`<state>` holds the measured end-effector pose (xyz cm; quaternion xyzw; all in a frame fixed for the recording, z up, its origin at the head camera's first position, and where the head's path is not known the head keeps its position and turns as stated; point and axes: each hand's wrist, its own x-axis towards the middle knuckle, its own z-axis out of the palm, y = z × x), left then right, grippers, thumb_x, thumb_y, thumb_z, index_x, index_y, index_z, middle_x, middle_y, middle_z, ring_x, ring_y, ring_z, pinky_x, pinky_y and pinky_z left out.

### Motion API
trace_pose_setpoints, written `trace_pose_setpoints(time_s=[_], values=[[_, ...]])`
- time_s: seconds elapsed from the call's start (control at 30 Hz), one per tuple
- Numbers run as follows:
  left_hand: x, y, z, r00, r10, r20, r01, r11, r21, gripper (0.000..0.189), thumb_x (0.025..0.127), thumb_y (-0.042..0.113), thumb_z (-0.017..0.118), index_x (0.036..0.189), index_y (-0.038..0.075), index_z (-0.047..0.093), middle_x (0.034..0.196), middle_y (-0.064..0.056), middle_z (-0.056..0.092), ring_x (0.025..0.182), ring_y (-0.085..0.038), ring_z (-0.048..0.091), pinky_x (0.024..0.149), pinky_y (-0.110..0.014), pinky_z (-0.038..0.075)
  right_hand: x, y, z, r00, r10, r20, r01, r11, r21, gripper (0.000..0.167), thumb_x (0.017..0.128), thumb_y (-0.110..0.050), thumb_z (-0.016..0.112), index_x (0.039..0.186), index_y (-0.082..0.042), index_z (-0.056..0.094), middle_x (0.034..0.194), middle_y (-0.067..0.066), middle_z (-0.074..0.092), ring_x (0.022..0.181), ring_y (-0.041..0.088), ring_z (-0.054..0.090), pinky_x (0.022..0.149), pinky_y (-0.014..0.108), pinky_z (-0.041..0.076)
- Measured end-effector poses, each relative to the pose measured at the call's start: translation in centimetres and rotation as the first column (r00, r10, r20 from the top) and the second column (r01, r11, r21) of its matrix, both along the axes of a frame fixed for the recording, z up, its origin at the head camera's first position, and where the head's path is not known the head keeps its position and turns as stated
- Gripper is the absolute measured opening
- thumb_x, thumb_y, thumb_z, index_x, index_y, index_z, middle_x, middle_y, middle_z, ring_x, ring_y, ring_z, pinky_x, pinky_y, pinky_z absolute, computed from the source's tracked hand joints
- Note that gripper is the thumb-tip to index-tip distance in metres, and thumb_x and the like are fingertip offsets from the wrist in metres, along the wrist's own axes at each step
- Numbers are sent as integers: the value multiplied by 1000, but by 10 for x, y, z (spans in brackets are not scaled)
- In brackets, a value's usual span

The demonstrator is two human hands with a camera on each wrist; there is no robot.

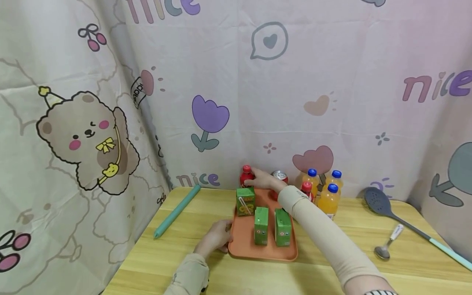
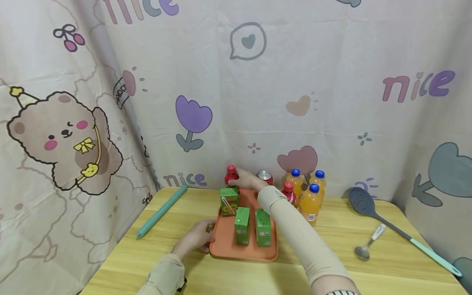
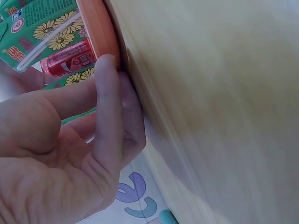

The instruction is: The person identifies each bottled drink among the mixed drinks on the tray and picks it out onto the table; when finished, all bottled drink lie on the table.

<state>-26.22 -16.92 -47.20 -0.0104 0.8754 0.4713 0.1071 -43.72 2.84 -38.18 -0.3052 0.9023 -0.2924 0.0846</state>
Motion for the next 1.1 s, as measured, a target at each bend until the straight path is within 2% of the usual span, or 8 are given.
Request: trace_pose_setpoints(time_s=[0.13,0.3,0.57,0.73,0.93,1.1], values=[[2,1,-1,1000,-2,6,2,1000,13,70,89,-14,63,156,-5,45,101,-19,66,52,-14,57,44,-28,57,0,2,1,1000,9,-8,-9,1000,16,75,105,-29,63,163,6,29,163,27,43,153,42,42,129,54,35],[4,2,0,1000,2,7,-2,1000,16,71,88,-14,63,156,-5,45,99,-18,65,51,-13,55,43,-27,56,1,3,1,1000,8,-21,-8,1000,12,75,102,-26,69,162,3,35,158,25,51,147,40,49,125,54,42],[5,3,1,1000,2,4,-2,1000,16,70,89,-14,62,155,-5,45,83,-12,56,54,-14,56,44,-27,57,-4,3,-4,996,-63,-67,64,998,12,73,97,-25,77,156,2,44,149,23,59,137,38,57,120,53,48],[5,3,2,1000,5,3,-5,1000,16,69,88,-15,62,155,-5,46,79,-9,54,55,-14,55,44,-26,56,-8,2,-7,992,-99,-79,103,994,40,65,94,-31,80,146,1,58,140,21,67,125,34,64,112,48,54],[3,2,-1,1000,2,11,-3,1000,9,69,89,-14,62,155,-5,46,82,-12,56,55,-14,56,44,-27,57,-9,6,-7,986,-140,-94,143,989,27,68,88,-37,86,142,-3,65,135,17,71,117,28,67,104,42,59],[0,0,0,1000,12,12,-12,1000,0,68,90,-13,62,155,-4,47,96,-19,64,56,-15,57,44,-26,56,-5,8,0,984,-149,-95,145,989,-41,65,87,-34,87,140,-4,66,129,16,74,113,28,68,100,43,60]])
